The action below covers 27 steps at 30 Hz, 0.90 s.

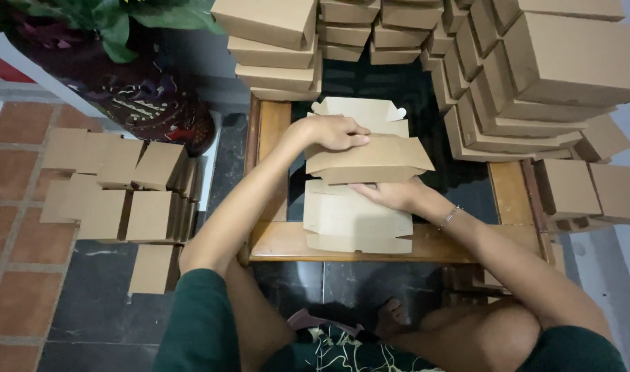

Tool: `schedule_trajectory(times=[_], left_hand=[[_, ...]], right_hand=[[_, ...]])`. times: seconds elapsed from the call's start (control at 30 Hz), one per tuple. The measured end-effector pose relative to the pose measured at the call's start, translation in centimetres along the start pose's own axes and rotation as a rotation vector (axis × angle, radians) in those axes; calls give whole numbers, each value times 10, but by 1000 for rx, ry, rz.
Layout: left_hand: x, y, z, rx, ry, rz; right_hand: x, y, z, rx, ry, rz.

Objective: Folding flat cardboard templates into small boxes and stacking them on a low table.

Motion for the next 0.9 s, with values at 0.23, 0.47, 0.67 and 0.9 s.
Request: schedule_trajectory(times=[0.23,0.47,0.67,0.9], left_hand=[[-14,-16,-9,112,-20,-1],[-18,-38,-6,145,-72,-79],[-9,-47,1,130,-87,-236],[-23,-64,-12,192,-47,-414]], right_hand=[[2,-1,-4,-25,-9,-118],[36,-29,-27,12,-74,-103],[30,-24,-8,339,150,40],[38,-51,25,840,585,52]])
Point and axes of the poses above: each hand's wrist, its own z-axis away from the middle knuckle, its own y-axis out of the back of the hand, x = y × z, the point moved 8 cm from there along -z, towards the middle knuckle, and after that the axes turned 8 degrees about -y, right-handed, at the moved point
